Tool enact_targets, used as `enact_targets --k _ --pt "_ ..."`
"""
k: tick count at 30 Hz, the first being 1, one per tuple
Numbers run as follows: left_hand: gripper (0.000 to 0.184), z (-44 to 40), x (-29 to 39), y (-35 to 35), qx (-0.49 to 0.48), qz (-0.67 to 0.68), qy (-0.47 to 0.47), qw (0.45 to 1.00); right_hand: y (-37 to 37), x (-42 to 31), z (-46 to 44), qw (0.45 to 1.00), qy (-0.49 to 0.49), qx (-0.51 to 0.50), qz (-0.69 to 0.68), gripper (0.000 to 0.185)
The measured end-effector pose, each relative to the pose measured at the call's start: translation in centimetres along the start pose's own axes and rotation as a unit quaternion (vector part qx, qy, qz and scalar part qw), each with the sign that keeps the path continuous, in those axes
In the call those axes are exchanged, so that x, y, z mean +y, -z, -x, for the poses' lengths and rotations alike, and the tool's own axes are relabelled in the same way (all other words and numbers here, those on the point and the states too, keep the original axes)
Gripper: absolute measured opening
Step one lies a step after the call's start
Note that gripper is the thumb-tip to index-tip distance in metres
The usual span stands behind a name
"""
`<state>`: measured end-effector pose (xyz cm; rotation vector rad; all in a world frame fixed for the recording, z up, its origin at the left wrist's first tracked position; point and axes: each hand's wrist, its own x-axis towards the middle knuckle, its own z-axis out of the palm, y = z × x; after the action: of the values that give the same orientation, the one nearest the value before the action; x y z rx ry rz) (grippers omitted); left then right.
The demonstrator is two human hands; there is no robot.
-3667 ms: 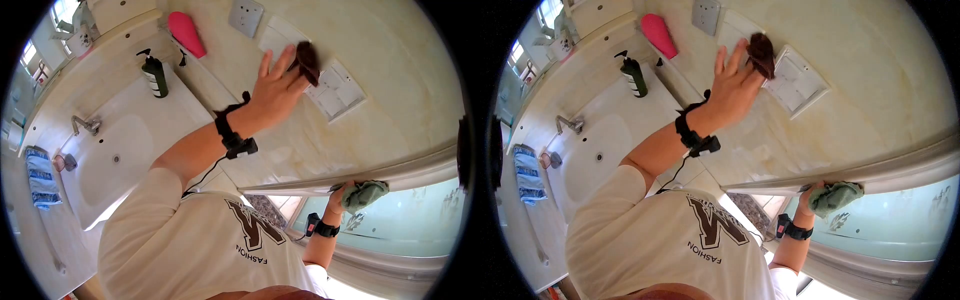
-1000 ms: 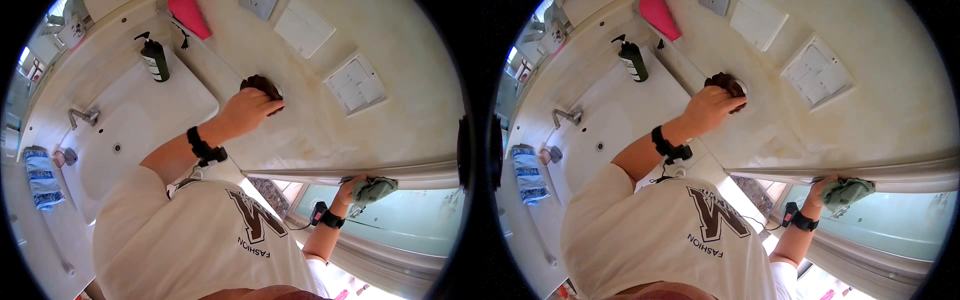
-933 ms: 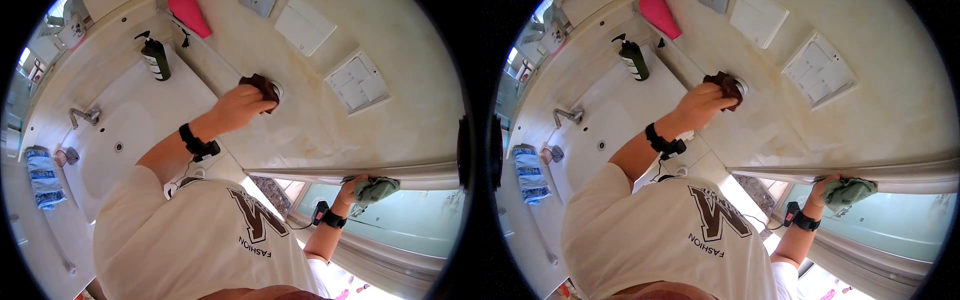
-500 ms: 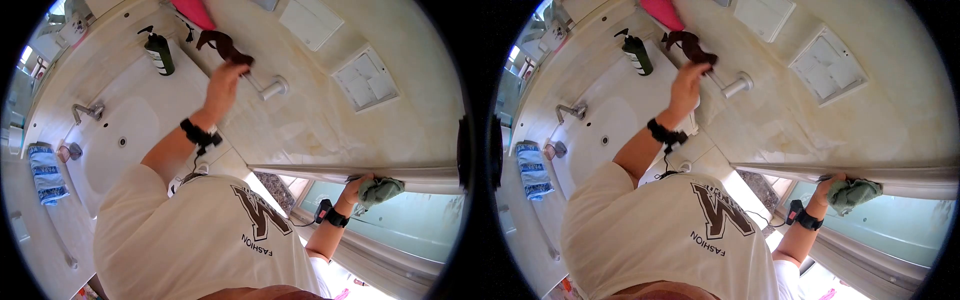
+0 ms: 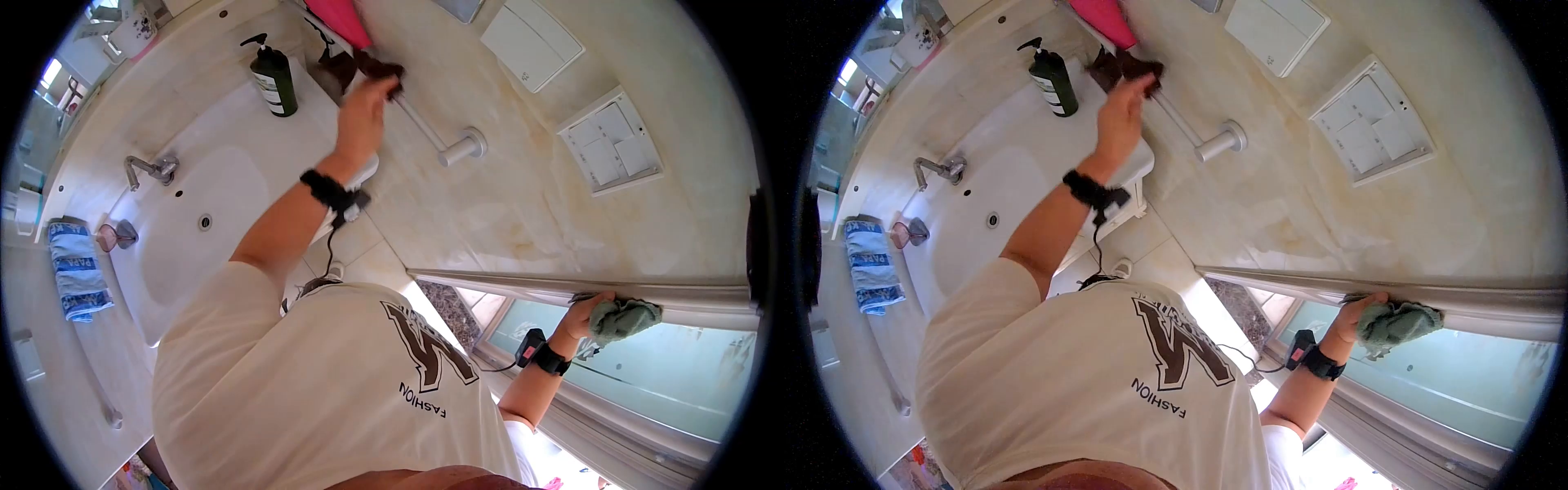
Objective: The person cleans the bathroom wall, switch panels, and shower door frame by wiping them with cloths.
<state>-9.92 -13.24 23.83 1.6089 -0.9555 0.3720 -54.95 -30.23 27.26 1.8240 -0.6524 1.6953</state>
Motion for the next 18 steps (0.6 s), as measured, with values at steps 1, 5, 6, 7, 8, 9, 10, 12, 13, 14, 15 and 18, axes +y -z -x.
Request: enact_targets --k 1,5,6,7,8,9,10,12,13,14,15,18 --pt "0.033 1.7 1.2 -0.3 -0.008 0.022 -0.021 1.000 0.0 -0.1 -0.1 1.000 0.023 0.005 0.013 0.042" --pt "0.033 5.6 4.2 2.1 -0.177 0.091 0.022 0.980 -0.3 -0.6 -0.6 0.989 -0.066 -0.026 -0.127 0.027" --pt "0.028 5.8 4.5 3.0 -0.219 0.121 0.084 0.964 -0.4 -0.4 -0.4 0.990 -0.069 -0.007 -0.124 0.018" --pt "0.028 5.7 4.7 3.9 -0.221 0.122 0.088 0.964 -0.2 -0.5 -0.2 0.990 -0.068 -0.011 -0.124 0.018" --pt "0.027 5.4 4.9 4.9 -0.227 0.177 0.140 0.947 0.1 -0.7 0.0 0.992 -0.078 -0.039 -0.091 0.016" --pt "0.026 4.9 5.2 5.9 -0.231 0.232 0.190 0.926 0.6 -1.3 0.2 0.993 -0.081 -0.061 -0.053 0.016" --pt "0.029 4.1 5.7 6.9 -0.229 0.372 0.264 0.860 1.1 -1.9 0.4 0.993 -0.083 -0.082 -0.015 0.018" --pt "0.030 3.1 6.4 7.5 -0.204 0.443 0.277 0.828 1.5 -4.3 0.1 0.990 -0.068 -0.117 0.043 0.019" --pt "0.032 2.9 6.9 7.8 -0.178 0.509 0.285 0.792 1.3 -7.1 -1.0 0.991 -0.036 -0.131 0.005 0.019" --pt "0.033 2.7 7.6 7.8 -0.182 0.535 0.293 0.771 0.8 -10.0 -2.8 0.987 0.008 -0.151 -0.056 0.019" --pt "0.033 2.7 8.2 7.6 -0.186 0.537 0.293 0.769 0.0 -12.8 -4.8 0.970 0.040 -0.187 -0.153 0.020" --pt "0.033 2.9 10.5 7.0 -0.213 0.631 0.309 0.679 -1.4 -17.9 -3.7 0.810 -0.228 -0.344 -0.416 0.026"
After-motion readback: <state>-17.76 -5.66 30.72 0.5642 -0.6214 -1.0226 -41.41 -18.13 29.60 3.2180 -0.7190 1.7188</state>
